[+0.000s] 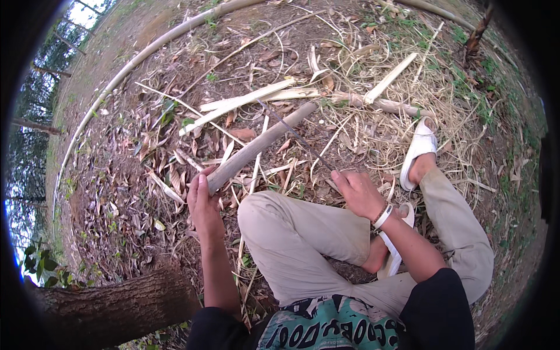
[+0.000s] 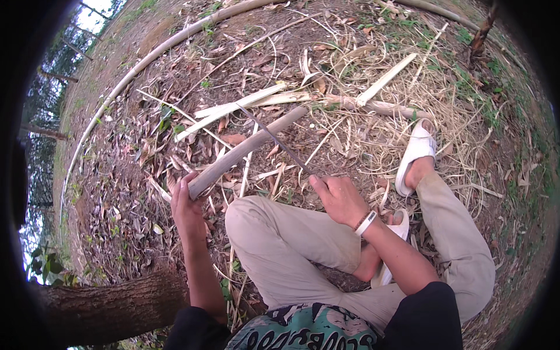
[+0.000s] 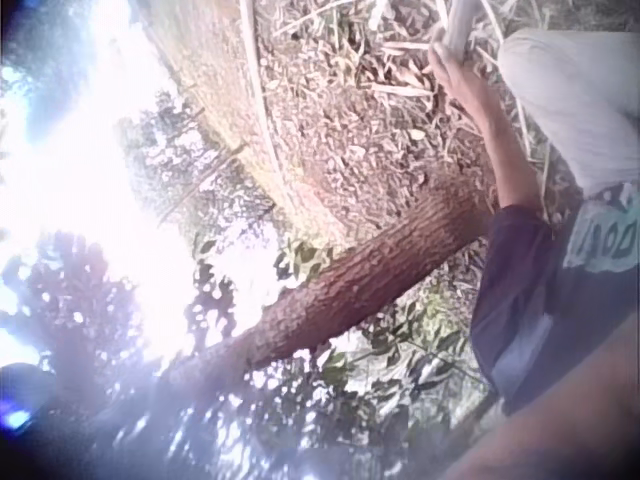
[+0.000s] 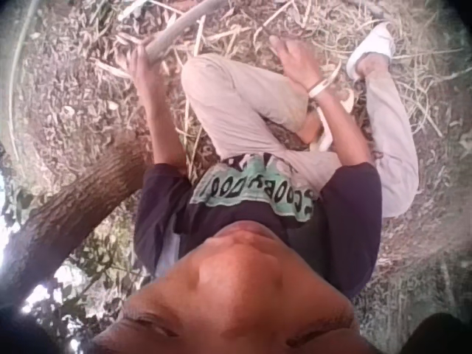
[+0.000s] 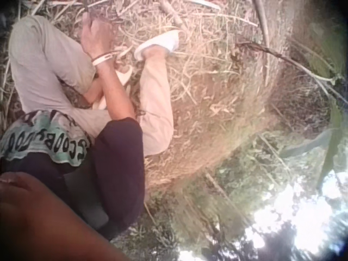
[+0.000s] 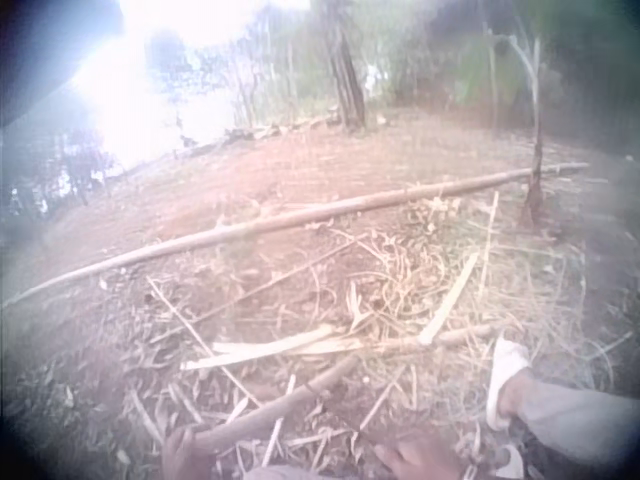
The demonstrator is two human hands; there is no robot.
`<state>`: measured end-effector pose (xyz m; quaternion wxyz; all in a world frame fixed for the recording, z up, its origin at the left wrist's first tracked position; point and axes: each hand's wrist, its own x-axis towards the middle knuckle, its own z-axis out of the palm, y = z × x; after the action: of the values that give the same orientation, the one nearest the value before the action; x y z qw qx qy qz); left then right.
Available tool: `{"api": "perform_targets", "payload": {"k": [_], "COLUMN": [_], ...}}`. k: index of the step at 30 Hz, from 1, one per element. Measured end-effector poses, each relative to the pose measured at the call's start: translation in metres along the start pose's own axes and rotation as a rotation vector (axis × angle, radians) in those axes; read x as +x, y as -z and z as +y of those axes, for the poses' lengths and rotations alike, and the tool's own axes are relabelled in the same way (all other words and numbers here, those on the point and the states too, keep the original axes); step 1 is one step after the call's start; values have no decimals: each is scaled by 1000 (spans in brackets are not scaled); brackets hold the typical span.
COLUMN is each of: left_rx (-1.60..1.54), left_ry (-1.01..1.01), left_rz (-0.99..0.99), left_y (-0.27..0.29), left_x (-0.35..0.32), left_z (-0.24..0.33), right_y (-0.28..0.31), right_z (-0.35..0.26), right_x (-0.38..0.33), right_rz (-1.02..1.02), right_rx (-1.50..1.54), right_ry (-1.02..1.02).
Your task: The person sits on the ground and uses a machete to split a piece of bamboo into smaller strips. They repeatedly strike the bamboo against the ground to separate the sections and then use the blade to shave and refine the edges of the resulting strips.
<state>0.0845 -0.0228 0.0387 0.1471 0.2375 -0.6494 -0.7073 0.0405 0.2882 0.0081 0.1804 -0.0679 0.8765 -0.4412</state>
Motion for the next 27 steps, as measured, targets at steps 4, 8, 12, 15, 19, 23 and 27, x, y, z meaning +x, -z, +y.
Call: {"api": "perform_targets", "payload": {"k": [4, 8, 12, 15, 19, 23, 27], "left_rx": [-376, -423, -343, -218, -37, 3, 92], "left_ry": [131, 134, 118, 117, -24, -22, -95], "left_rz": [1, 20, 67, 91, 101, 7, -61], "left_y": [14, 20, 10, 11, 3, 1, -2], "left_x": [-12, -21, -27, -29, -35, -34, -43], "left_z": [-10, -20, -35, -41, -41, -34, -33], "right_y": [-23, -47, -56, -40, -19, -20, -19], "right_z": [-35, -60, -23, 26, -3, -21, 56], "right_x": [-24, -43, -27, 11, -15, -28, 22], "right_rz": [-140, -196, -143, 16, -190, -264, -22], "right_rx": [16, -32, -100, -164, -165, -140, -156], "right_ry": [122, 248, 114, -42, 21, 78, -128]}}
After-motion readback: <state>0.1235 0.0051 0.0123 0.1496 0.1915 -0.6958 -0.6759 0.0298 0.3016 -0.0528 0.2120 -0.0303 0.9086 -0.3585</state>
